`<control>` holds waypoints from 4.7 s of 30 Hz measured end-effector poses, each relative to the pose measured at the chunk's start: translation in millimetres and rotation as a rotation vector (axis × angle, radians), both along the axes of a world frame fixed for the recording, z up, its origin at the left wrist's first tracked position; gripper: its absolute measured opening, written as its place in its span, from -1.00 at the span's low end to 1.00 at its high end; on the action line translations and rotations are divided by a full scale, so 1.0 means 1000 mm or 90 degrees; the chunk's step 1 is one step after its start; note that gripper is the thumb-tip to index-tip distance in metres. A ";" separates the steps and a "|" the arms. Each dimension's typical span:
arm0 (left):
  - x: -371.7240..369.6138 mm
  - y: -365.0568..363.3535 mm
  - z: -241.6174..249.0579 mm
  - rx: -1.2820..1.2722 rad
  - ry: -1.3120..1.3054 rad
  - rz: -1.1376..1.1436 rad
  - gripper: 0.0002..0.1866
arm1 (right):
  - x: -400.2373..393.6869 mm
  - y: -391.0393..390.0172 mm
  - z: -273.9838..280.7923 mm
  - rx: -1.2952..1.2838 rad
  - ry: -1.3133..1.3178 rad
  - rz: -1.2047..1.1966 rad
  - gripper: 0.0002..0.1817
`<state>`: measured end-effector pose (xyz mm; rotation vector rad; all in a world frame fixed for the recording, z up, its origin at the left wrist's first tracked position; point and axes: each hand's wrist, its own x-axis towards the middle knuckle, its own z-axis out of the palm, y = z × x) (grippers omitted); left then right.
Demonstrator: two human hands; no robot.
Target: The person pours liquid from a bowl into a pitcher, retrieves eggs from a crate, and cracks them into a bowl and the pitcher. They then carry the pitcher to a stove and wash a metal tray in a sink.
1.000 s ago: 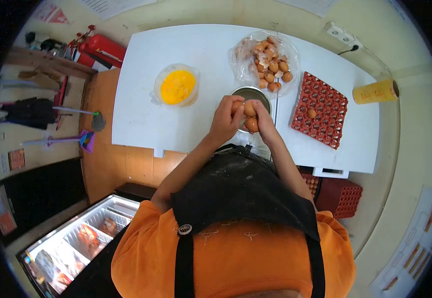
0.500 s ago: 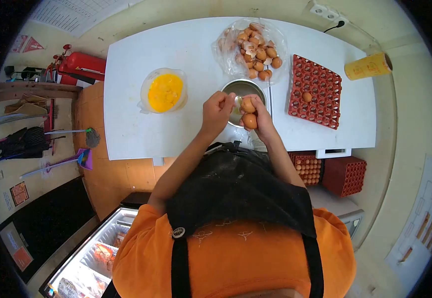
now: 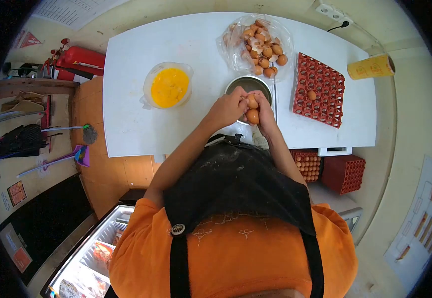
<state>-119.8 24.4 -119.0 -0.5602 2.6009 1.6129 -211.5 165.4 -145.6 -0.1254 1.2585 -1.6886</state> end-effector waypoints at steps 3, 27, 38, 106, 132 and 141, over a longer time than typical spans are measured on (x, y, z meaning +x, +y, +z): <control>0.000 0.000 0.002 0.042 -0.010 -0.001 -0.73 | 0.004 -0.003 -0.003 0.029 0.028 -0.031 -0.73; 0.006 -0.010 -0.032 0.422 0.066 0.204 -0.86 | -0.019 0.022 -0.001 -0.099 -0.186 0.032 -0.58; 0.025 0.008 -0.056 0.126 -0.073 0.154 -0.83 | -0.037 0.017 0.051 -0.208 -0.213 0.039 -0.53; -0.113 -0.047 0.005 -0.183 0.092 0.076 -0.73 | -0.202 -0.036 0.017 0.558 0.765 0.070 -0.29; -0.137 -0.092 -0.059 -0.663 -0.054 -0.132 -0.83 | -0.148 0.046 0.015 0.724 0.594 0.160 -0.64; -0.133 -0.092 -0.025 -0.652 0.075 -0.107 -0.78 | -0.181 -0.034 0.020 0.744 0.905 0.081 -0.48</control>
